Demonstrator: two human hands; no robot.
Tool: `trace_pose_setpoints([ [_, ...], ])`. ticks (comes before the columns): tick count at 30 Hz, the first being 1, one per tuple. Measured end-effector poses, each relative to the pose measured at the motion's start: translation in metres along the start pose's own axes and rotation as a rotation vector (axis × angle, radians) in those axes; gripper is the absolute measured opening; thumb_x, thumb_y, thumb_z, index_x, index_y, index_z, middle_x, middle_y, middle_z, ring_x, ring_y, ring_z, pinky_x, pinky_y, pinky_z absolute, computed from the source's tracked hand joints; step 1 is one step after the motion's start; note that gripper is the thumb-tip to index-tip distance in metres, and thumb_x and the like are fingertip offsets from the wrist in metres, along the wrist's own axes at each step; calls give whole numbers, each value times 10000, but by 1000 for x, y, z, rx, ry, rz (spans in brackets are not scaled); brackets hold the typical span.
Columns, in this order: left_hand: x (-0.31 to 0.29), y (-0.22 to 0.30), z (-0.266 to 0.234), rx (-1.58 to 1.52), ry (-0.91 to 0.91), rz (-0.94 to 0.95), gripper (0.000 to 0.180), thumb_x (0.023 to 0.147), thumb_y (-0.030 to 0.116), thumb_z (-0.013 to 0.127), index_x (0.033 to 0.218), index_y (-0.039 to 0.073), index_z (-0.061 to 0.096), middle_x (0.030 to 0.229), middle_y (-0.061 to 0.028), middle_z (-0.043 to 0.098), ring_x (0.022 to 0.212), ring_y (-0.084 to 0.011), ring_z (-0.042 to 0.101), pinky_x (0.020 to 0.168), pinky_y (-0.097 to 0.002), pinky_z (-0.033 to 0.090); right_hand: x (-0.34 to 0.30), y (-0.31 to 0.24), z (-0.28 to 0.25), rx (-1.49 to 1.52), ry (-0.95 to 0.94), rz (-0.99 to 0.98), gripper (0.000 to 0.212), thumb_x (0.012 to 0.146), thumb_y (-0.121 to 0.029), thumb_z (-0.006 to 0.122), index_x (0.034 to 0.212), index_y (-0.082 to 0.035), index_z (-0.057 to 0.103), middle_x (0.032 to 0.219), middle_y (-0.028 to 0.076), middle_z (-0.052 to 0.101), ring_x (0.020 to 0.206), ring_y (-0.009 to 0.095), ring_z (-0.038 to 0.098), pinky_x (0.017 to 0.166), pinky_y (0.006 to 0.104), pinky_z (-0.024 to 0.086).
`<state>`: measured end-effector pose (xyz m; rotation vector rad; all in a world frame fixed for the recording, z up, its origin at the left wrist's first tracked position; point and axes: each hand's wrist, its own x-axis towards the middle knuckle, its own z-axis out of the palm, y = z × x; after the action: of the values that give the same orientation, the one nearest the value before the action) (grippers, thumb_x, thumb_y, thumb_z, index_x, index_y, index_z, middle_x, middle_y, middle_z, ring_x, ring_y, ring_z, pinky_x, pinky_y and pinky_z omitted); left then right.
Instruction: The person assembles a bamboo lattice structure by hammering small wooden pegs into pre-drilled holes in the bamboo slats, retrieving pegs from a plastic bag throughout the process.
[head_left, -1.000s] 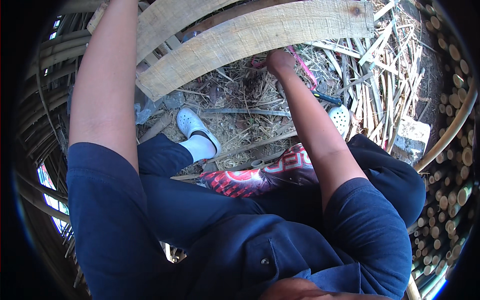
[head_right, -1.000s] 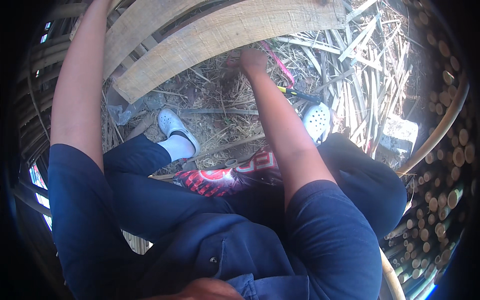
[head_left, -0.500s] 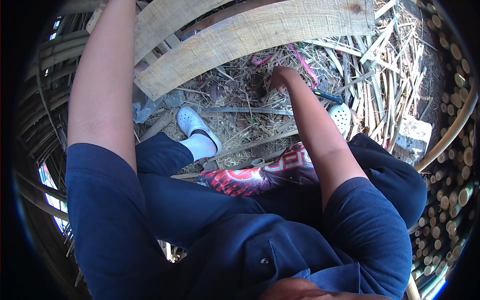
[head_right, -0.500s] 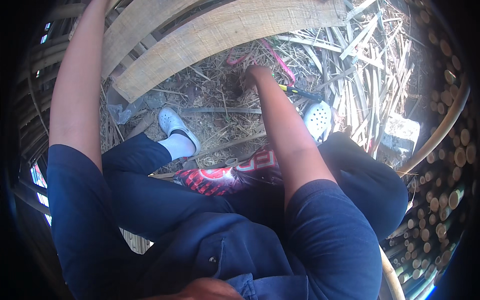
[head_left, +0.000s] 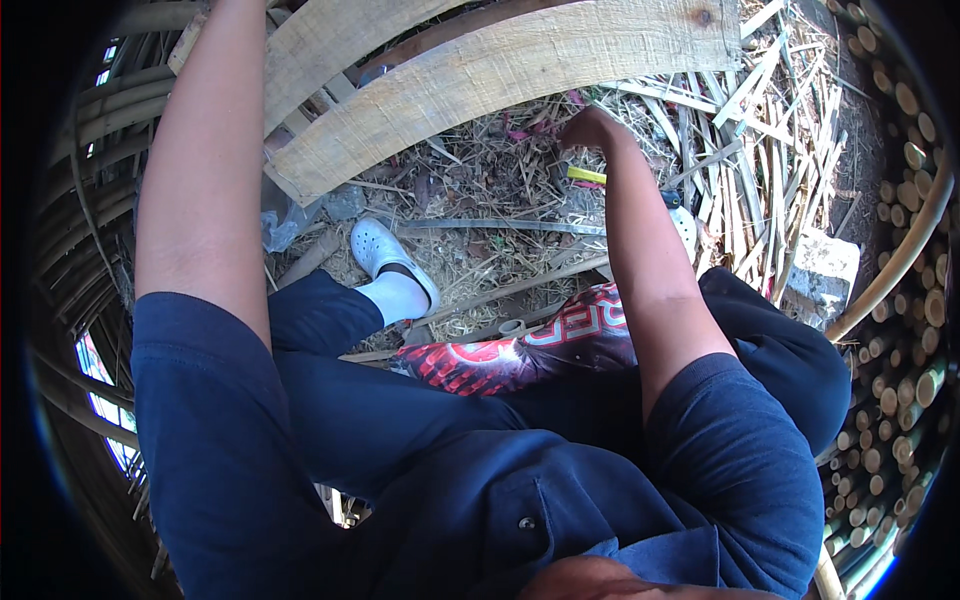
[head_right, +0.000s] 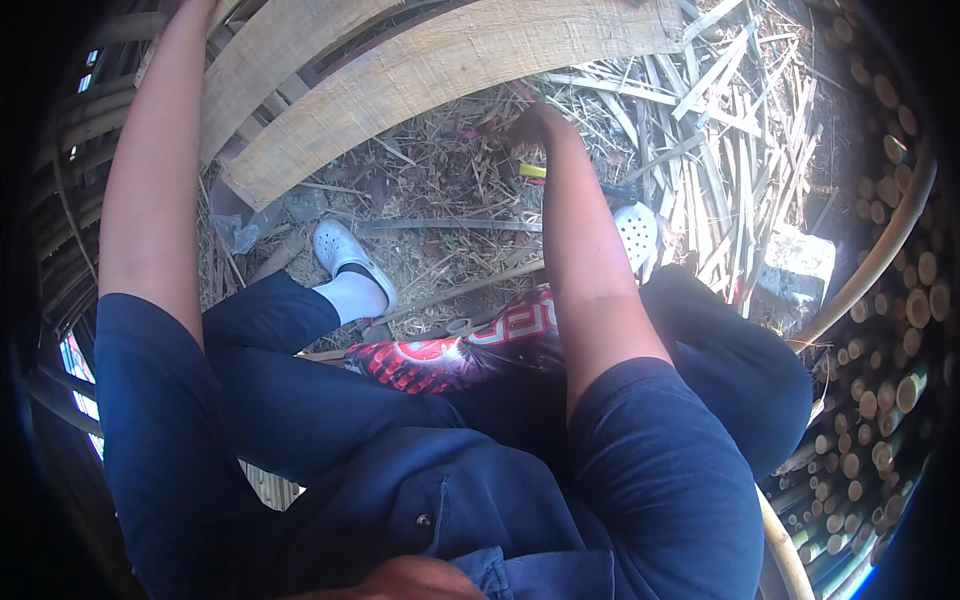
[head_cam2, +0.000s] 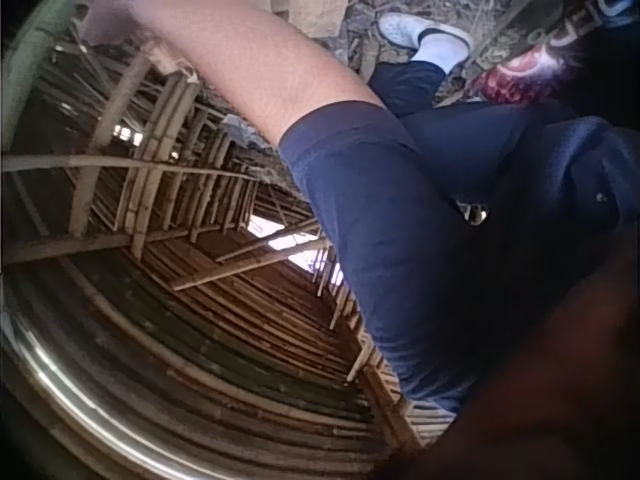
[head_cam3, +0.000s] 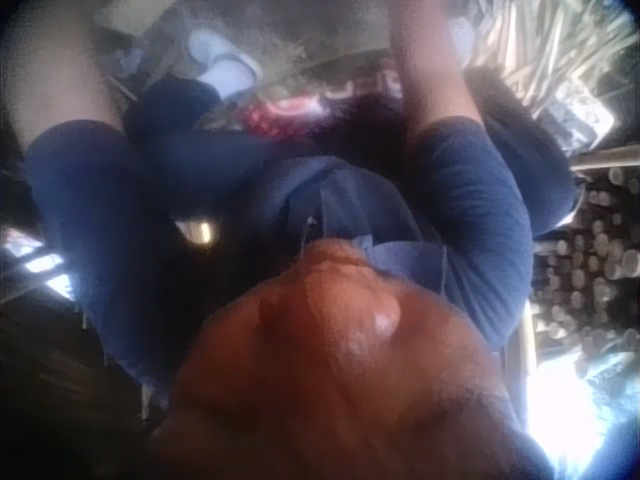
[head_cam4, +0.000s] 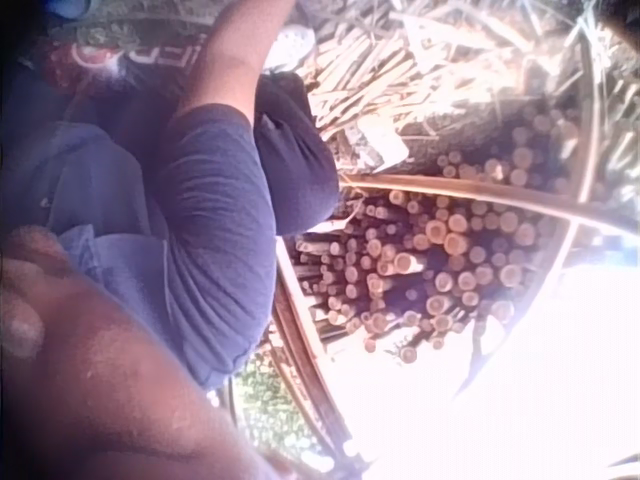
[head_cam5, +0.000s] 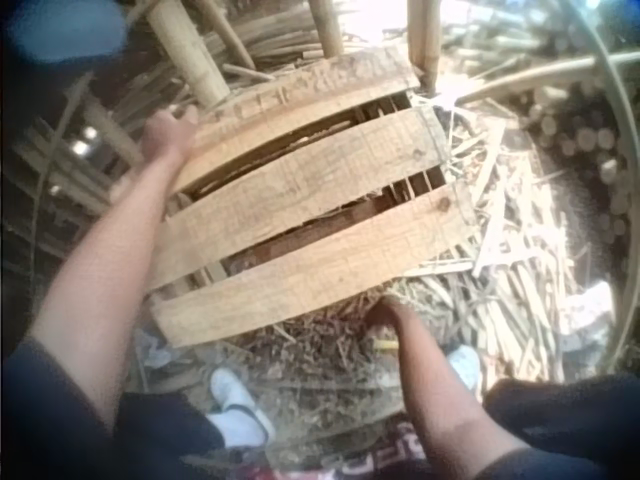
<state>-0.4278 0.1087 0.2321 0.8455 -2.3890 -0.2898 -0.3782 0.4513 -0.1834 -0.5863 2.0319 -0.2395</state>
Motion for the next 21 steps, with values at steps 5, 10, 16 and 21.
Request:
trace_pose_setpoints([
  [5, -4, -12, -3, 79, 26, -22, 488, 961, 424, 620, 1311, 97, 715, 1288, -173, 722, 1202, -324, 689, 1048, -440, 511, -51, -39, 3, 95, -144, 161, 604, 792, -549, 797, 1272, -184, 757, 1345, 109, 703, 1157, 301, 694, 1006, 409, 551],
  [10, -3, -6, -2, 57, 30, -15, 494, 960, 421, 621, 1319, 96, 715, 1282, -173, 726, 1211, -333, 685, 1047, -442, 510, -41, -17, -17, 301, 51, 13, 423, 801, -400, 832, 1130, -133, 813, 1047, 135, 772, 890, 233, 723, 774, 387, 588],
  [16, -4, 9, -4, -16, -27, -32, 467, 975, 409, 614, 1287, 83, 734, 1265, -178, 733, 1165, -341, 706, 1039, -443, 516, -18, 21, 16, 429, 453, -31, 230, 803, -269, 840, 950, -92, 831, 778, 73, 749, 669, 159, 683, 639, 318, 561],
  [21, -11, 0, -11, 77, -17, -10, 468, 994, 400, 605, 1264, 40, 732, 1218, -198, 745, 1138, -327, 718, 1013, -437, 531, -56, -25, 34, 444, -76, 175, 410, 847, -380, 798, 1181, -143, 792, 911, 95, 761, 678, 225, 687, 615, 386, 586],
])
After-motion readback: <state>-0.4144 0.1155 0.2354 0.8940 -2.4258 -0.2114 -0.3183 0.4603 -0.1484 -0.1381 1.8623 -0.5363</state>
